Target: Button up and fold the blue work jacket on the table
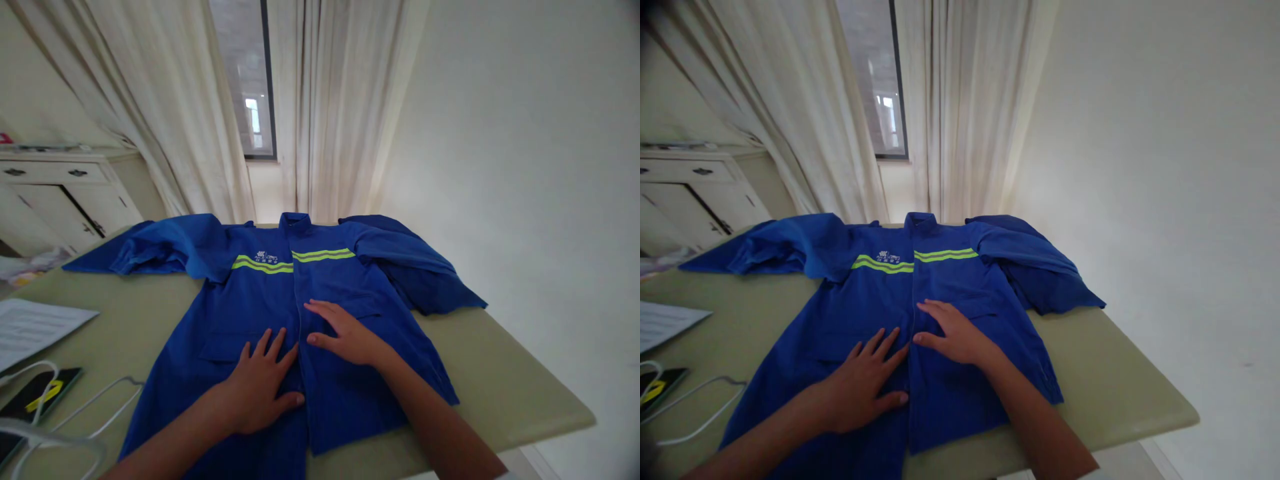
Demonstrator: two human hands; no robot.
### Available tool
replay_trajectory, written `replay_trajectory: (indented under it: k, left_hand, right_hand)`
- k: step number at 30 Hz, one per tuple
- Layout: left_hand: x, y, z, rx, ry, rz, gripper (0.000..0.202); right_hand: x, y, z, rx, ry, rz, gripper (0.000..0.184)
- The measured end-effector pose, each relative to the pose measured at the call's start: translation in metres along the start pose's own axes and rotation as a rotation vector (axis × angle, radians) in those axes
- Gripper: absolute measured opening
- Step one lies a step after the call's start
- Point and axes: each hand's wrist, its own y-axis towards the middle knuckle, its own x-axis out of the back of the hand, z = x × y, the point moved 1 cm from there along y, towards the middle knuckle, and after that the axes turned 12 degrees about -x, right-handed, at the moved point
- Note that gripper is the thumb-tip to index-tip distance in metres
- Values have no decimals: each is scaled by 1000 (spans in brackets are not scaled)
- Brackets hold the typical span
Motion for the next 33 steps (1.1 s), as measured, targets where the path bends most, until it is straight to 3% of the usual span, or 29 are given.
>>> replay_trajectory:
  k: [2,5,7,9,11,13,17,20,22,27,29,33]
  left_hand:
    - [19,11,12,-39,4,-28,55]
    - [35,47,40,11,78,-189,56]
    - [30,74,60,77,135,-254,62]
    - [16,96,77,126,146,-246,67]
    - [6,113,89,176,130,-243,67]
    - [8,125,95,217,122,-269,68]
    - [41,147,104,242,140,-258,60]
    - [59,162,117,287,181,-359,55]
    - [54,168,130,337,190,-399,61]
    - [25,178,159,458,102,-250,70]
    - [24,184,165,483,71,-243,71]
    - [30,193,167,505,37,-242,71]
  right_hand:
    - [-11,2,-4,-15,-156,10,82]
    - [-36,3,-6,-43,-269,65,91]
    - [-48,2,-5,-33,-277,30,92]
    - [-55,1,-4,4,-261,30,87]
    - [-56,-1,-4,34,-247,42,85]
    - [-56,-1,-4,19,-242,24,90]
    - [-51,-3,0,-14,-251,-41,101]
    - [-41,-5,9,-7,-272,-102,102]
    - [-32,-7,16,-8,-268,-70,93]
    - [-31,-21,30,57,-312,385,72]
    - [-34,-27,34,124,-427,412,64]
    - [-30,-32,39,192,-459,394,27]
